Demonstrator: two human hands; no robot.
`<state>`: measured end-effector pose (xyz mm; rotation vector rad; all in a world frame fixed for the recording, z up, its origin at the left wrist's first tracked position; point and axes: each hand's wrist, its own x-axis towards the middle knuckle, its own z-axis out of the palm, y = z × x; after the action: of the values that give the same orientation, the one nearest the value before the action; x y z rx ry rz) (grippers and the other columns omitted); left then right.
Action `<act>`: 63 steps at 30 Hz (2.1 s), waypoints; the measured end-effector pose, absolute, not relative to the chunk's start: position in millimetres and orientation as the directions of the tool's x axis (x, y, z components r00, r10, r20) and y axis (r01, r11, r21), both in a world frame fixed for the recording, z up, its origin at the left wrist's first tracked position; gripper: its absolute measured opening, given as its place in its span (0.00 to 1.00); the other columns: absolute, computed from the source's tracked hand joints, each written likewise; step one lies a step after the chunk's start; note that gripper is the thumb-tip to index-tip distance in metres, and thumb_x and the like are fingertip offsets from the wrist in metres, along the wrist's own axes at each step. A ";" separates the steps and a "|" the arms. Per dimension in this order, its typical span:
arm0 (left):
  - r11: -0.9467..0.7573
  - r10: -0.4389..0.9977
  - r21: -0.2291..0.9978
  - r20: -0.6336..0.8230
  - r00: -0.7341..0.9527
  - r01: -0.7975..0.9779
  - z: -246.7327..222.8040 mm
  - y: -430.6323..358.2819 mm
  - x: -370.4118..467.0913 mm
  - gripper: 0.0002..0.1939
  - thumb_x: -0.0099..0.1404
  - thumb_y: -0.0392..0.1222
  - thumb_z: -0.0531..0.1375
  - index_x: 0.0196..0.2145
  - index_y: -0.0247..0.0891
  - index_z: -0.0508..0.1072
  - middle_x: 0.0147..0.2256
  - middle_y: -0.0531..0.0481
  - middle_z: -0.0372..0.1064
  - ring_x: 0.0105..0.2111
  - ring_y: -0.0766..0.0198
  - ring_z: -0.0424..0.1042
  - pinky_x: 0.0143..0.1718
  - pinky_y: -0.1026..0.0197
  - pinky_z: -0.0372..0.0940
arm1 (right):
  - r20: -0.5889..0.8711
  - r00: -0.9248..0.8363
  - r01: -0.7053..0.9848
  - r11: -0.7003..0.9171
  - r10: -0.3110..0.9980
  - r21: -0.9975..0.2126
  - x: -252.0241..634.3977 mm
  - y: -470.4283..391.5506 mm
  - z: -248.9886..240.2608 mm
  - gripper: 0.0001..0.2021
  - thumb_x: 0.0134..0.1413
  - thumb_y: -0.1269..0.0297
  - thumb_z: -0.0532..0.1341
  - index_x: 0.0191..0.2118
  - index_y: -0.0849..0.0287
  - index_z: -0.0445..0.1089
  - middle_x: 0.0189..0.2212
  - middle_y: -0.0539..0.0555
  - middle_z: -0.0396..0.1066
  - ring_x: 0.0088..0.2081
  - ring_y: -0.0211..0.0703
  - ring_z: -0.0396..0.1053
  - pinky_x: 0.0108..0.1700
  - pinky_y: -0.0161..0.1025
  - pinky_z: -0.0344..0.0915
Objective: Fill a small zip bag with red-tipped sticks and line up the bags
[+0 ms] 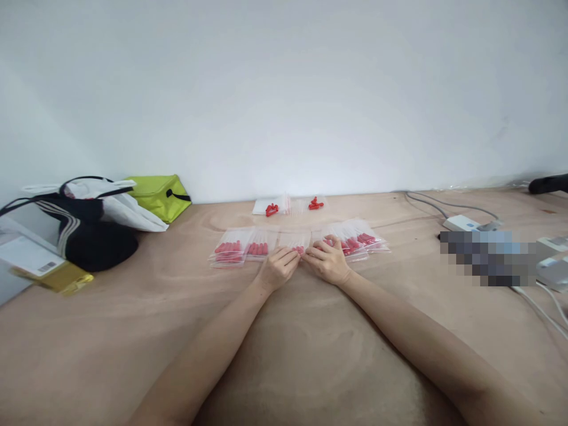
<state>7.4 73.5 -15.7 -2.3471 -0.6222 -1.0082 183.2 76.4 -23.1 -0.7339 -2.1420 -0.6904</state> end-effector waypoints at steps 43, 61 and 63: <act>-0.621 0.261 -0.350 0.751 0.606 0.701 -9.7 87.3 -26.0 0.08 0.62 0.33 0.50 0.29 0.35 0.68 0.27 0.48 0.70 0.30 0.63 0.68 0.35 0.58 0.63 | 0.807 -0.369 0.712 0.698 0.461 -0.073 189.4 83.4 -19.7 0.07 0.49 0.71 0.54 0.28 0.54 0.68 0.27 0.46 0.71 0.35 0.35 0.63 0.50 0.45 0.40; -0.407 0.695 -0.107 0.609 0.383 0.907 -9.6 64.0 -57.0 0.25 0.56 0.58 0.52 0.44 0.38 0.67 0.46 0.38 0.64 0.50 0.44 0.58 0.51 0.33 0.37 | 0.737 -0.455 0.709 0.704 0.500 -0.039 249.9 92.0 -32.7 0.11 0.51 0.77 0.47 0.30 0.58 0.63 0.39 0.55 0.70 0.38 0.39 0.66 0.40 0.38 0.62; -0.390 0.726 -0.099 0.579 0.372 0.915 -11.2 64.0 -60.6 0.24 0.56 0.58 0.52 0.44 0.39 0.67 0.44 0.40 0.66 0.50 0.46 0.58 0.51 0.33 0.36 | 0.755 -0.402 0.745 0.665 0.518 -0.059 263.1 89.2 -34.7 0.10 0.51 0.76 0.47 0.30 0.57 0.63 0.38 0.55 0.70 0.38 0.39 0.66 0.40 0.39 0.63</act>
<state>-60.6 64.0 -11.2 -2.2322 -1.4247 -0.6365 263.1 89.2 -34.7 -0.9730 -2.0950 -0.3693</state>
